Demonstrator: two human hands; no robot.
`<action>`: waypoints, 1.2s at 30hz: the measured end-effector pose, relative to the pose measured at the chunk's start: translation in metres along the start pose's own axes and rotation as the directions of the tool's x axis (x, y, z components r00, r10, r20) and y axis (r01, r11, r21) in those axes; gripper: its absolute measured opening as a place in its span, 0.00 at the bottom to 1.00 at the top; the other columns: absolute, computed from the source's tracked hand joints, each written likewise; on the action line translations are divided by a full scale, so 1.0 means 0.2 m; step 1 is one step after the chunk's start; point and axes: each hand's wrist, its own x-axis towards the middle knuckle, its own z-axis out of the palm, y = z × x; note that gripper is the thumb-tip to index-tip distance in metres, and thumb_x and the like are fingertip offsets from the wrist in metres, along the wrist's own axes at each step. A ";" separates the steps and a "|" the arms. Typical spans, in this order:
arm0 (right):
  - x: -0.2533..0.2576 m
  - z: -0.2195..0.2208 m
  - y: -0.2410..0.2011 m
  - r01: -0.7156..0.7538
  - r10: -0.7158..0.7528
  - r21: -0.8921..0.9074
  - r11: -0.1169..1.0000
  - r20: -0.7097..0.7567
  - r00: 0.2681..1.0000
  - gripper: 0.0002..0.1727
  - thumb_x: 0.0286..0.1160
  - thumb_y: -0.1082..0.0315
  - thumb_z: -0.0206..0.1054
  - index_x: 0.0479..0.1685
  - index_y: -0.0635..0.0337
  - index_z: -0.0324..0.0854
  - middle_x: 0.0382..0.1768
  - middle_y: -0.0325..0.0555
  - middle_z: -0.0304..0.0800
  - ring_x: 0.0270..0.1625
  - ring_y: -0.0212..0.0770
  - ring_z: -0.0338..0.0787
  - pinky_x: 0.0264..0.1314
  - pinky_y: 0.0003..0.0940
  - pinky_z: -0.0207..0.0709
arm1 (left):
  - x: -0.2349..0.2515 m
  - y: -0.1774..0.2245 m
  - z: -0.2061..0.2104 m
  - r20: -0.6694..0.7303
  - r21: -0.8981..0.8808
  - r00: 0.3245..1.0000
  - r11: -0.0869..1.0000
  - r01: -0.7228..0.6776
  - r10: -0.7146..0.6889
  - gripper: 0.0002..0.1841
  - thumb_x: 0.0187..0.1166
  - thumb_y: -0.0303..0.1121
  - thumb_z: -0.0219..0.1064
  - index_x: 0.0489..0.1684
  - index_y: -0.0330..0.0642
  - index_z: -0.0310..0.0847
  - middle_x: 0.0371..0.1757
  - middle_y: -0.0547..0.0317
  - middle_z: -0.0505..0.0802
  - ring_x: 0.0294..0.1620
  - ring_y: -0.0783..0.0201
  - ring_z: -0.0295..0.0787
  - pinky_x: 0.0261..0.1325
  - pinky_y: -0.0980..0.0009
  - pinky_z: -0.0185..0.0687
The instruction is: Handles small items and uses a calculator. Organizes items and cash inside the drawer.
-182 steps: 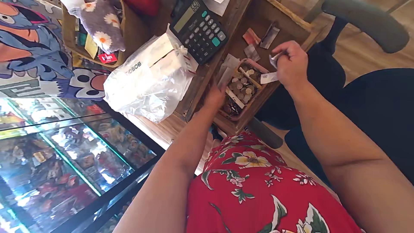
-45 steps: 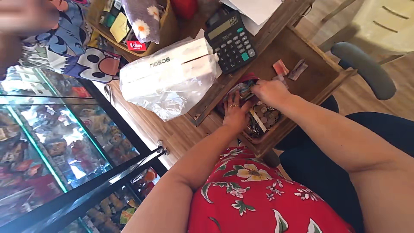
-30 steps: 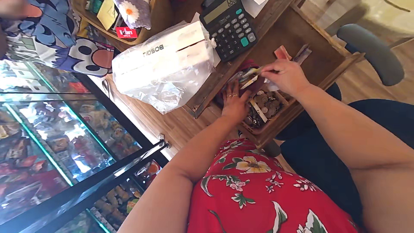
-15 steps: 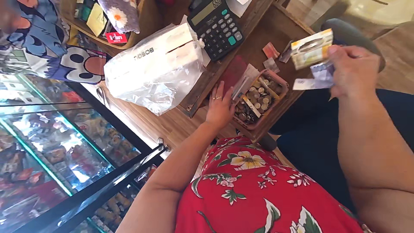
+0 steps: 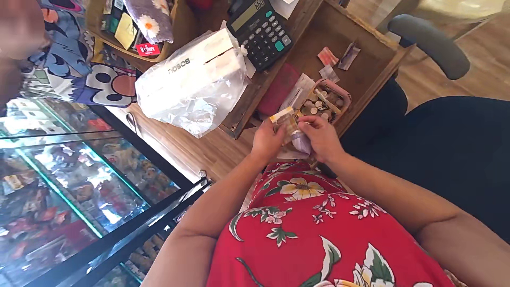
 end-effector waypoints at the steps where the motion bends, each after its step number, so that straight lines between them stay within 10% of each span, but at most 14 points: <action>1: 0.00 0.02 0.01 0.022 -0.022 -0.024 0.999 0.025 0.999 0.12 0.84 0.67 0.67 0.61 0.60 0.81 0.42 0.44 0.89 0.35 0.34 0.87 0.39 0.33 0.85 | -0.03 -0.02 0.00 0.040 0.018 0.998 0.999 0.040 -0.040 0.18 0.88 0.39 0.62 0.65 0.34 0.81 0.55 0.43 0.92 0.56 0.50 0.91 0.65 0.45 0.83; 4: 0.04 0.07 0.00 0.137 -0.131 -0.204 0.969 0.046 0.990 0.14 0.86 0.64 0.66 0.61 0.61 0.83 0.42 0.44 0.90 0.36 0.32 0.86 0.43 0.31 0.83 | -0.11 -0.05 0.04 0.133 -0.215 0.985 0.967 0.137 -0.110 0.16 0.93 0.34 0.52 0.59 0.33 0.81 0.45 0.48 0.92 0.47 0.60 0.91 0.56 0.55 0.85; 8: 0.14 0.10 -0.03 0.287 -0.284 -0.459 0.841 0.076 0.956 0.16 0.87 0.62 0.64 0.64 0.62 0.83 0.40 0.47 0.89 0.38 0.36 0.86 0.48 0.37 0.81 | -0.14 -0.04 0.06 0.130 -0.417 0.983 0.892 0.173 -0.130 0.27 0.96 0.45 0.37 0.75 0.34 0.72 0.64 0.42 0.87 0.67 0.56 0.83 0.73 0.51 0.76; 13: 0.18 0.17 -0.10 0.153 -0.091 -0.412 0.898 0.168 0.982 0.16 0.89 0.61 0.62 0.67 0.60 0.81 0.46 0.51 0.89 0.42 0.41 0.87 0.49 0.42 0.81 | -0.07 -0.01 0.01 0.076 -0.457 0.983 0.870 0.183 -0.167 0.20 0.85 0.38 0.67 0.68 0.33 0.76 0.49 0.48 0.92 0.46 0.61 0.92 0.56 0.60 0.89; 19: 0.21 0.22 -0.18 -0.073 0.153 -0.273 0.959 0.287 0.946 0.17 0.88 0.61 0.64 0.69 0.55 0.78 0.45 0.47 0.88 0.39 0.37 0.87 0.44 0.37 0.83 | -0.09 -0.05 -0.07 0.074 -0.658 0.990 0.739 0.142 -0.124 0.13 0.85 0.28 0.65 0.60 0.31 0.78 0.44 0.54 0.93 0.45 0.68 0.92 0.57 0.67 0.88; 23: 0.20 0.24 -0.18 0.094 0.019 -0.293 0.951 0.361 0.933 0.27 0.78 0.70 0.72 0.77 0.57 0.71 0.49 0.50 0.88 0.43 0.40 0.89 0.47 0.38 0.86 | -0.09 -0.10 -0.12 -0.017 -0.563 0.991 0.821 0.099 -0.132 0.10 0.87 0.31 0.63 0.53 0.33 0.82 0.38 0.58 0.93 0.40 0.71 0.91 0.52 0.69 0.89; 28: 0.48 0.04 -0.31 0.398 -0.355 -0.736 0.547 0.227 0.907 0.23 0.86 0.64 0.64 0.75 0.67 0.77 0.63 0.64 0.88 0.62 0.58 0.90 0.67 0.56 0.82 | -0.10 -0.13 -0.18 -0.196 -0.167 0.981 0.985 -0.042 0.008 0.14 0.90 0.36 0.61 0.51 0.34 0.86 0.39 0.54 0.93 0.41 0.65 0.91 0.53 0.60 0.87; 32: 0.87 -0.26 -0.43 0.114 -0.351 -0.950 0.291 0.005 0.936 0.23 0.88 0.65 0.57 0.74 0.72 0.76 0.72 0.78 0.77 0.76 0.78 0.74 0.76 0.74 0.66 | -0.11 -0.17 -0.15 -0.178 0.184 0.944 0.952 -0.246 0.279 0.15 0.87 0.33 0.60 0.43 0.27 0.88 0.45 0.40 0.93 0.59 0.46 0.90 0.83 0.42 0.64; 36: 1.03 -0.36 -0.43 -0.031 -0.192 -0.999 0.017 -0.034 0.981 0.24 0.83 0.68 0.62 0.70 0.81 0.75 0.73 0.82 0.74 0.80 0.81 0.68 0.79 0.79 0.54 | -0.10 -0.16 -0.13 -0.175 0.274 0.897 0.895 -0.353 0.407 0.14 0.85 0.32 0.61 0.40 0.28 0.87 0.45 0.39 0.94 0.61 0.43 0.90 0.84 0.35 0.56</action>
